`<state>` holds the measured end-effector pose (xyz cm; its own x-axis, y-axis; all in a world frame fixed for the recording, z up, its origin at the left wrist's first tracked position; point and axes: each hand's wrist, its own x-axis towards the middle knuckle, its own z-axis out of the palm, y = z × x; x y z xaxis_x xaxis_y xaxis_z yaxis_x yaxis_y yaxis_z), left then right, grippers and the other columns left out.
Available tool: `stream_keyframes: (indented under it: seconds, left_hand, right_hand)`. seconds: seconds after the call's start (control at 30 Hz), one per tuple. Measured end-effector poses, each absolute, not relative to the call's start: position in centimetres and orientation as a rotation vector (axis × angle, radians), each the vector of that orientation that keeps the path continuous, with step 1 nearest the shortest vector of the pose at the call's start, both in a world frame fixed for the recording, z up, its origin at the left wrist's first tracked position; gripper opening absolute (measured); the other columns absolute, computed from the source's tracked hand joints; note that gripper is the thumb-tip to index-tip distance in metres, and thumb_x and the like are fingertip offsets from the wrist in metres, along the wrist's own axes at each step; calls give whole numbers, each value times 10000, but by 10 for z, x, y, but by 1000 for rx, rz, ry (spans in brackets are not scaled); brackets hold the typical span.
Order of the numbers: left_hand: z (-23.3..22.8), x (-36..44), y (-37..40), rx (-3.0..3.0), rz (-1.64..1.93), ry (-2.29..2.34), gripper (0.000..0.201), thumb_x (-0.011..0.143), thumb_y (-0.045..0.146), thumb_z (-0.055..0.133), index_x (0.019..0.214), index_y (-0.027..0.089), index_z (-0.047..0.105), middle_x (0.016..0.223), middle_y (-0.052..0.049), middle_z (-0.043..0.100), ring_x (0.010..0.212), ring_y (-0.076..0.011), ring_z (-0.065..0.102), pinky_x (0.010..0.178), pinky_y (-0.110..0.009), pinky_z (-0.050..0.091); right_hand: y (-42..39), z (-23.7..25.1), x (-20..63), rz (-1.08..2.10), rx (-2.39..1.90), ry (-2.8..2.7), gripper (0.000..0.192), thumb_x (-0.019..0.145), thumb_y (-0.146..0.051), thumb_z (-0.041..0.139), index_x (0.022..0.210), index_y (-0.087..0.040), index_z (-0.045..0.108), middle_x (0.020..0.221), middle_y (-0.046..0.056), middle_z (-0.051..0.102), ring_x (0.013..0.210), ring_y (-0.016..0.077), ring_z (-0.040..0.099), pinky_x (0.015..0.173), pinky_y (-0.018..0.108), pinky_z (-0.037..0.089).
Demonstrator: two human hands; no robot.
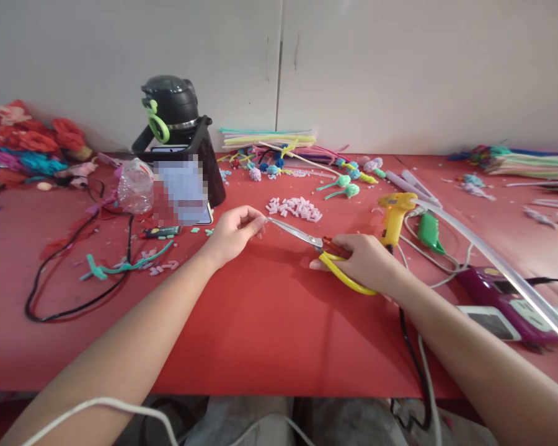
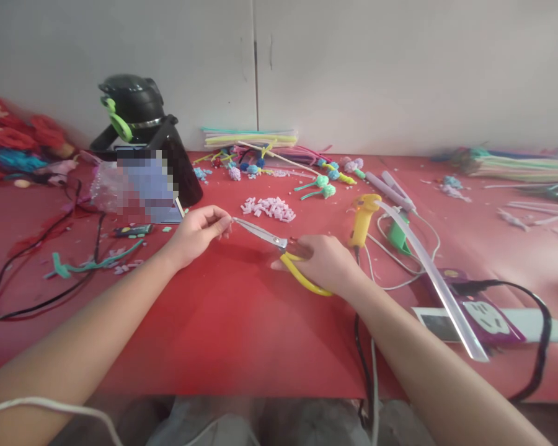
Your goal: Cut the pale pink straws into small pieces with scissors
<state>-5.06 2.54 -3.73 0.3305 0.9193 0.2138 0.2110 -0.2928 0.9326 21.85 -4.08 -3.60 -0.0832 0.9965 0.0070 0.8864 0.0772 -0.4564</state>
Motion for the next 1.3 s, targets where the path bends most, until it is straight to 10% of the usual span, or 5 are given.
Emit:
stream_keyframes:
  seconds: [0.93, 1.07, 1.3]
  left_hand:
    - [-21, -53, 8, 2085, 1053, 1318, 162, 899, 327, 580, 820, 191, 620, 778, -42, 681, 746, -177, 611, 853, -379, 483]
    - [-13, -53, -7, 2194, 1096, 1670, 129, 907, 270, 560, 811, 217, 627, 809, -22, 730, 772, -200, 632, 1163, -605, 160]
    - [-22, -58, 5, 2138, 995, 1673, 132, 900, 252, 547, 785, 232, 609, 842, -13, 752, 805, -220, 655, 1157, -660, -105]
  right_hand:
    - [-42, -34, 216, 497, -1908, -2024, 647, 625, -820, 629, 567, -220, 396, 540, -6, 460, 527, 133, 405, 504, 279, 268]
    - [-42, -34, 215, 503, -1906, -2027, 620, 623, -798, 650, 568, -221, 427, 543, 1, 480, 524, 147, 449, 495, 280, 277]
    - [-42, -35, 214, 522, -1923, -2045, 553, 657, -732, 653, 590, -224, 446, 572, 5, 530, 553, 162, 496, 518, 276, 311]
